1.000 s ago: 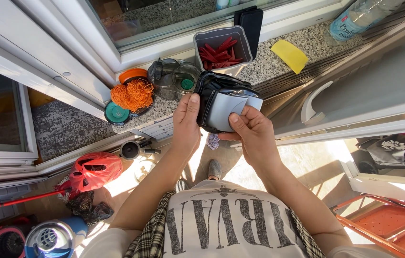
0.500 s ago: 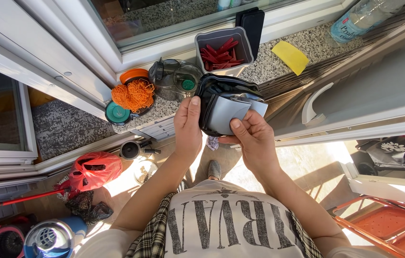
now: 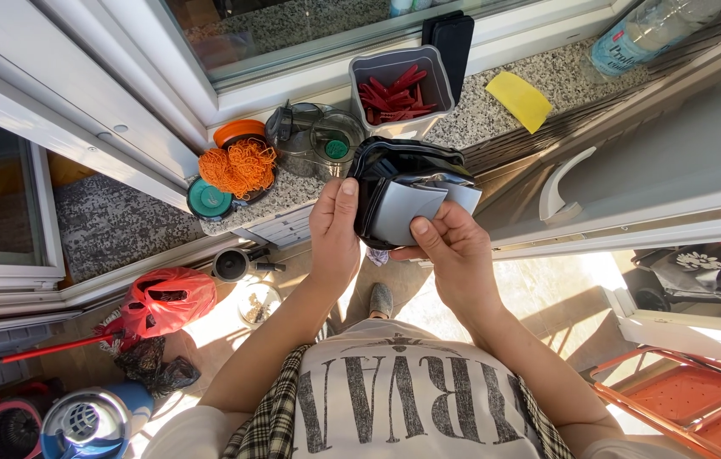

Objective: The person cleans a balcony by assembling a mop, moving a pumpkin to a shelf, sweeping dirt from the floor into a dustpan, and placing a step ladder inside a storage cabinet.

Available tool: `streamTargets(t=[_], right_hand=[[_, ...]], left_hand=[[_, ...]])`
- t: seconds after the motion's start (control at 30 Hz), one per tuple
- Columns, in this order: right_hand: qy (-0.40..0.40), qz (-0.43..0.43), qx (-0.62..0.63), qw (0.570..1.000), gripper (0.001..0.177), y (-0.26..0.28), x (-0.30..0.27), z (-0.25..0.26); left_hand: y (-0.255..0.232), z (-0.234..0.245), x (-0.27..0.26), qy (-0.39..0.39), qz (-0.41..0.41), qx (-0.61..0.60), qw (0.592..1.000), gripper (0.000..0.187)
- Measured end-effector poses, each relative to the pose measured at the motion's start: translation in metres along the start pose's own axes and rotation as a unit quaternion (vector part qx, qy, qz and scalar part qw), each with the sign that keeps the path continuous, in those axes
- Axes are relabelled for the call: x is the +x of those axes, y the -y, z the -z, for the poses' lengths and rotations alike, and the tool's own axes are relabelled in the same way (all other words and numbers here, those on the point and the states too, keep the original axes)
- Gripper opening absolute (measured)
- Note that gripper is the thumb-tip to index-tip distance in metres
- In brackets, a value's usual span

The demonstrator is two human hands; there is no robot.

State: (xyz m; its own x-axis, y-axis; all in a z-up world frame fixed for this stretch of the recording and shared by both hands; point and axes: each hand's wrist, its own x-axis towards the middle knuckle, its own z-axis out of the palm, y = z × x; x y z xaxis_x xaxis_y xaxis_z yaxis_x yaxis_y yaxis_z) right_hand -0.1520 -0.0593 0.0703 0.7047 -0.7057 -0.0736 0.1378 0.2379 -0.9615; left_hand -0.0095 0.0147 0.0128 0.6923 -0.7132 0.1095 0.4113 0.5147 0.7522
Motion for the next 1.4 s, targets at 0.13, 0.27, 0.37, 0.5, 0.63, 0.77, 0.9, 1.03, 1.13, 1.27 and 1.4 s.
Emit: streamTargets(t=[0.13, 0.27, 0.37, 0.5, 0.63, 0.77, 0.9, 1.03, 1.13, 1.27, 1.4], right_hand=[[-0.002, 0.006, 0.003, 1.000, 0.017, -0.004, -0.004, 0.002], [-0.001, 0.008, 0.016, 1.000, 0.015, -0.009, -0.006, 0.005], [-0.002, -0.002, 0.025, 1.000, 0.015, -0.010, -0.006, 0.006], [-0.002, -0.006, 0.021, 1.000, 0.016, -0.009, -0.007, 0.006], [-0.008, 0.008, 0.014, 1.000, 0.016, -0.005, -0.011, -0.001], [-0.015, 0.028, 0.011, 0.999, 0.014, -0.005, -0.012, -0.001], [-0.006, 0.038, 0.049, 0.998, 0.011, -0.006, -0.007, 0.004], [-0.001, 0.025, 0.077, 0.997, 0.011, -0.004, -0.003, 0.001], [-0.011, 0.007, 0.086, 0.996, 0.014, 0.000, -0.003, 0.000], [-0.011, -0.013, 0.106, 0.994, 0.015, -0.002, 0.000, 0.000], [-0.011, -0.035, 0.136, 0.990, 0.013, -0.005, 0.001, 0.004]], left_hand=[[0.012, 0.013, -0.003, 0.014, -0.008, 0.010, 1.000, 0.026], [0.007, 0.011, -0.004, 0.024, -0.006, 0.020, 0.999, 0.026], [-0.001, 0.006, -0.006, 0.030, 0.012, -0.009, 0.999, 0.025], [0.003, 0.010, -0.007, 0.045, 0.016, -0.045, 0.998, 0.024], [0.006, 0.015, -0.007, 0.053, 0.006, -0.029, 0.998, 0.026], [-0.003, 0.010, -0.004, 0.053, -0.002, 0.044, 0.998, 0.027], [0.000, 0.015, 0.001, 0.070, -0.025, 0.111, 0.991, 0.028], [-0.010, 0.011, 0.001, 0.070, -0.056, 0.173, 0.981, 0.030], [-0.009, 0.010, -0.002, 0.065, -0.093, 0.230, 0.967, 0.033], [-0.017, 0.007, 0.001, 0.071, -0.120, 0.250, 0.958, 0.034], [-0.024, 0.006, 0.004, 0.084, -0.123, 0.299, 0.943, 0.035]])
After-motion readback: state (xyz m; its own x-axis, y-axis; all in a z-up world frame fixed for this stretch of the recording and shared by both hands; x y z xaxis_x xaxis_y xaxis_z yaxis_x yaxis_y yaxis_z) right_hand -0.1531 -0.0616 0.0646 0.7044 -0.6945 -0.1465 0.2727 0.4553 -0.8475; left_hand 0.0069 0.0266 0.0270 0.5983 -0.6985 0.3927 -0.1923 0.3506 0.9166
